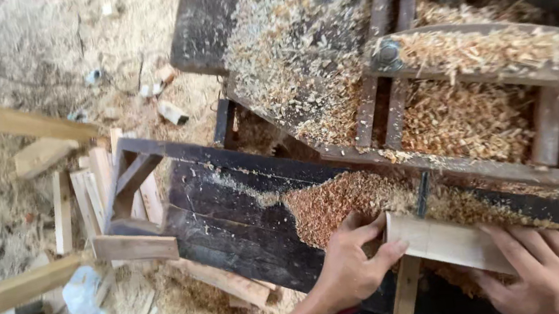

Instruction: The person uses a stationary power tool to shape a rectangular piece of wood, repeatedly pushing it against the blade to carve out sections and smooth the surface. The operator handles the wood with both hands, rotating it to work on different sides while wood shavings accumulate around the machine.

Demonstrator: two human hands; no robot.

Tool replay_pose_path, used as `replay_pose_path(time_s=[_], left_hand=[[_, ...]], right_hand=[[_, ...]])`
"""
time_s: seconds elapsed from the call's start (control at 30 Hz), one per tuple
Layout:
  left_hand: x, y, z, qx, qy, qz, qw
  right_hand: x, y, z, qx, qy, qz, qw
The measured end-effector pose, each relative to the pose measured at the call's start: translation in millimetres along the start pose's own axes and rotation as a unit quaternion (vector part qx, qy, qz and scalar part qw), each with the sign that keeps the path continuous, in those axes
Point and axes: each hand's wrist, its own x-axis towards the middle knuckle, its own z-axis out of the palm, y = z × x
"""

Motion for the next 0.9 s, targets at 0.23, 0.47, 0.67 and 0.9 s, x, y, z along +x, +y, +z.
replay_pose_path(time_s=[0.23,0.47,0.67,0.9], left_hand=[[-48.1,-16.7,-26.6,0.150,0.010,0.093,0.984],[-73.3,-43.1,-97.6,0.021,0.013,0.046,0.999],[-76.4,-38.5,-116.1,0.074,0.018,0.061,0.995],[-48.2,-24.6,-67.6,0.451,-0.010,0.262,0.853]], right_hand=[[-26.5,-40.6,-21.9,0.158,0.080,-0.100,0.979],[-88.8,16.2,-60.5,0.080,0.078,-0.037,0.993],[-97.3,23.2,-50.6,0.039,0.055,-0.021,0.998],[-80.1,33.0,-67.5,0.016,-0.051,-0.034,0.998]])
